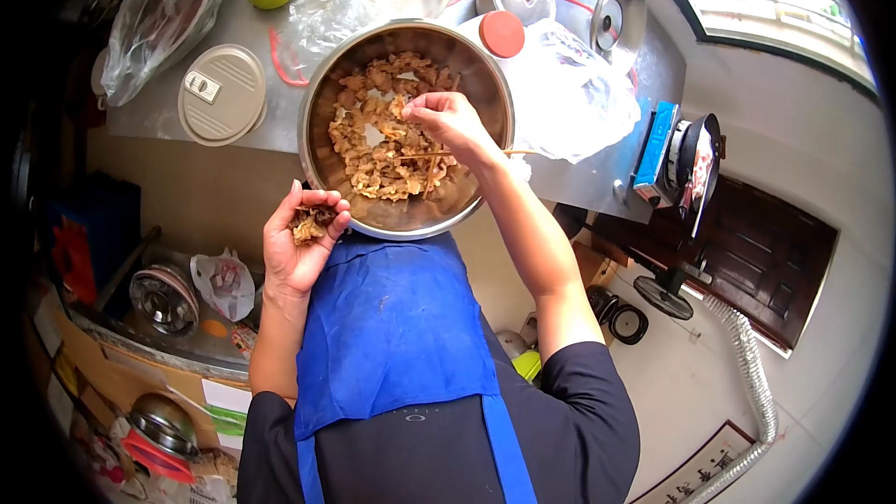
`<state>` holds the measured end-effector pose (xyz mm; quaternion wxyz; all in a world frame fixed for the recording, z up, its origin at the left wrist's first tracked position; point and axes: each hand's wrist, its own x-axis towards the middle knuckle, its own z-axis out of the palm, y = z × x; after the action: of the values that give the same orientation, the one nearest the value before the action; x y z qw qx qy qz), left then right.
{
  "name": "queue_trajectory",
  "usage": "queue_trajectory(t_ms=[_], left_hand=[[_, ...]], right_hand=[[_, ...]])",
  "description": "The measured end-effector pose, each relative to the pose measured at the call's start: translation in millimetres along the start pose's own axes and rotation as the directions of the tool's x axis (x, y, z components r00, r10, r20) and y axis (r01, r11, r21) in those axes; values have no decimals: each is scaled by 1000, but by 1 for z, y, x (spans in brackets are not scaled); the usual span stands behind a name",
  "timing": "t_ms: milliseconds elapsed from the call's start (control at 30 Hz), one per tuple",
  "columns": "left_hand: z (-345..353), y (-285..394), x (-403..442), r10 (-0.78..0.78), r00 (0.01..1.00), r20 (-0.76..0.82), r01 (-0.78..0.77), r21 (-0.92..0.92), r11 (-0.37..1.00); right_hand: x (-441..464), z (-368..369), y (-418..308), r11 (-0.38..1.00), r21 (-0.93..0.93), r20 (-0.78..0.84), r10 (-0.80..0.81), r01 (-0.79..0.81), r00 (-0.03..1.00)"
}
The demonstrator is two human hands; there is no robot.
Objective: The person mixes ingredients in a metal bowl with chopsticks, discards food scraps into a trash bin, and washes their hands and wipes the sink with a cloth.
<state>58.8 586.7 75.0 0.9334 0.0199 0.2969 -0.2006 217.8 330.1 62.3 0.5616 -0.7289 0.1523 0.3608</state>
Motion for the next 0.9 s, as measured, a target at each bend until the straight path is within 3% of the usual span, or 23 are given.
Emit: queue_trajectory(t_ms=[300, 633, 733, 767, 800, 867, 900], left_hand=[[0, -4, 4, -10, 1000, -10, 10, 8, 1000], [9, -9, 11, 5, 999, -34, -4, 32, 999], [13, -10, 15, 13, 997, -70, -10, 50, 999], [10, -11, 18, 11, 998, -65, -10, 29, 1000], [9, -11, 21, 11, 998, -61, -11, 7, 1000], [12, -9, 22, -36, 999, -2, 36, 10, 999], [10, -8, 24, -48, 999, 20, 48, -7, 999]], right_hand=[[-24, -4, -5, 978, 207, 180, 2, -39, 984], [-64, 19, -29, 985, 171, 232, -32, -8, 972], [-77, 40, -31, 981, 165, 227, -142, 106, 964], [-83, 47, -35, 982, 133, 243, -161, 132, 957], [-90, 48, -40, 964, -169, 234, -164, 206, 958], [-101, 67, -48, 755, -478, 242, -378, 449, 893], [-105, 74, -49, 633, -486, 284, -537, 602, 794]])
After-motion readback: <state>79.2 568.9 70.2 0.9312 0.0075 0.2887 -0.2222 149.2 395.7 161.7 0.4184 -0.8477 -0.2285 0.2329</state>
